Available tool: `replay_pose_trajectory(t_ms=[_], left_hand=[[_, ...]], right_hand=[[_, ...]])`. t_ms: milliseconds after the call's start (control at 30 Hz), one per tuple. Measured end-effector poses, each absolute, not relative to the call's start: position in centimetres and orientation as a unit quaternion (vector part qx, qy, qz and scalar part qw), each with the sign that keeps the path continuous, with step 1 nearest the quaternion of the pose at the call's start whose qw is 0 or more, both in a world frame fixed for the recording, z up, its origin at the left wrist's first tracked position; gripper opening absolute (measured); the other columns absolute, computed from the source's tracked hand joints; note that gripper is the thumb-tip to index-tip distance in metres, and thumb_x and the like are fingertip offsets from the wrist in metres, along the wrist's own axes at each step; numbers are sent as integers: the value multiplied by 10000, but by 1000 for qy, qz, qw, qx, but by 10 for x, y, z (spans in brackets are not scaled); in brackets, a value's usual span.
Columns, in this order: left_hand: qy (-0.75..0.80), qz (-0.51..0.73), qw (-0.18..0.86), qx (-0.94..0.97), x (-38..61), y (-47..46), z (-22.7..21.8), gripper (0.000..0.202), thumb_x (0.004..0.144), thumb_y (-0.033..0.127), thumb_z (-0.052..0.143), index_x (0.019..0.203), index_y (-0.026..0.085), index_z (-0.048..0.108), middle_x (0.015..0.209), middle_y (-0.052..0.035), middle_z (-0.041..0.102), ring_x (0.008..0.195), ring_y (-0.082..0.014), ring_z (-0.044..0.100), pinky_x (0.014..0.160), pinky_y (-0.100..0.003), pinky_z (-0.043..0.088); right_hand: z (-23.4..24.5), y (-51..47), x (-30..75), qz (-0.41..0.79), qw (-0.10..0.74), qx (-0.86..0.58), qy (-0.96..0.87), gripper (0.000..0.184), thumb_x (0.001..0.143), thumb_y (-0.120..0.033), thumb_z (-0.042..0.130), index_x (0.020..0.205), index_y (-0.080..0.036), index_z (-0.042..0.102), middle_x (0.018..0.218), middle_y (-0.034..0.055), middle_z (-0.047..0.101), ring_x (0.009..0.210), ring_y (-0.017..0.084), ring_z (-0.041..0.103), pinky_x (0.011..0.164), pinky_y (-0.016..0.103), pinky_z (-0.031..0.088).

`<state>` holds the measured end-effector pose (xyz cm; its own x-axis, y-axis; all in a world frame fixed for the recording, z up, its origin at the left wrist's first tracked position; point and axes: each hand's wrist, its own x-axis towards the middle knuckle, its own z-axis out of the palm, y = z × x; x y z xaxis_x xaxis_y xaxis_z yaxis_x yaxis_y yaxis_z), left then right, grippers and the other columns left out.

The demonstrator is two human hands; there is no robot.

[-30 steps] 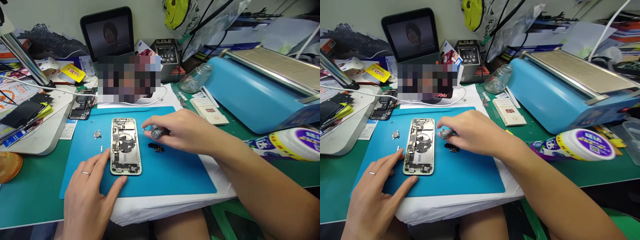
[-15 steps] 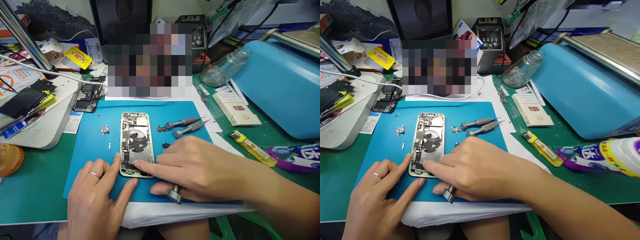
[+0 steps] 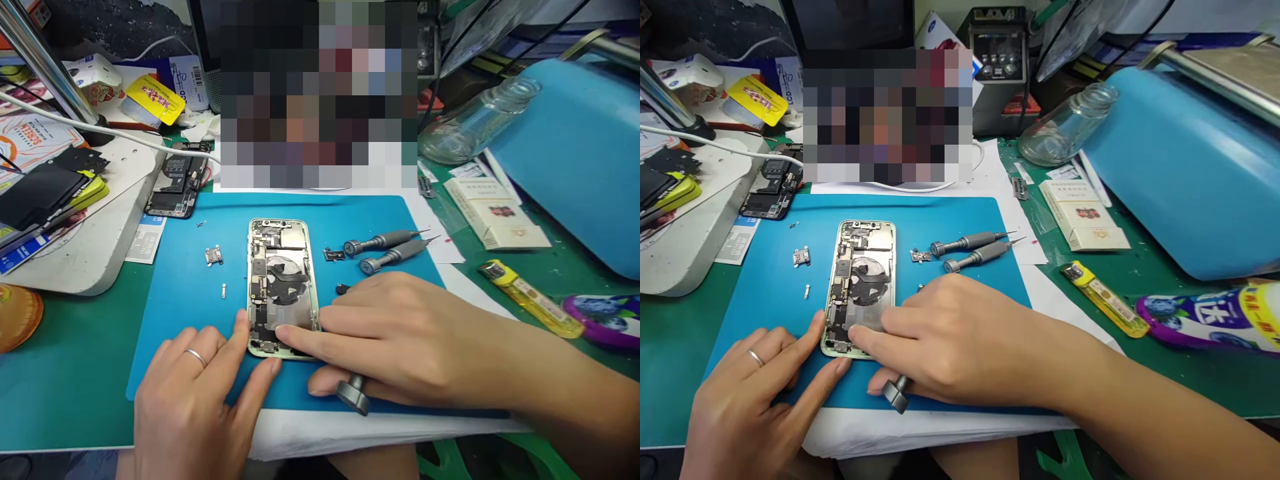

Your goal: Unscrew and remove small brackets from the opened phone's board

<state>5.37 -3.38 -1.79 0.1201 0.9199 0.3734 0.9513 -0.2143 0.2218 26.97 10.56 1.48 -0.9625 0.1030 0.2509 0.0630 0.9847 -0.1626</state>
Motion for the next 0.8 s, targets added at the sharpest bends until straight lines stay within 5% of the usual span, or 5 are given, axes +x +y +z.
replay_pose_trajectory(t_ms=[233,400,800], left_hand=[[-627,-213,15,-749,53,-35,-17,395,993,347,645,1329,145,601,732,23,513,701,-155,470,646,-307,351],[-628,-211,-4,-749,53,-36,-17,383,1010,359,612,1333,153,603,738,18,513,715,-161,486,657,-311,363],[-601,-178,11,-779,42,-39,-19,431,1031,373,565,1406,161,569,798,7,587,726,-147,507,711,-309,408]], right_hand=[[16,104,269,70,152,-52,-985,257,1087,-273,469,1282,-131,560,719,-47,587,577,119,482,557,311,319],[22,105,271,54,182,-77,-979,423,1097,-444,386,1340,-131,535,737,-16,564,649,138,512,598,290,355],[22,111,276,113,151,-114,-975,263,1061,-249,461,1256,-157,612,757,-19,678,605,127,573,563,308,334]])
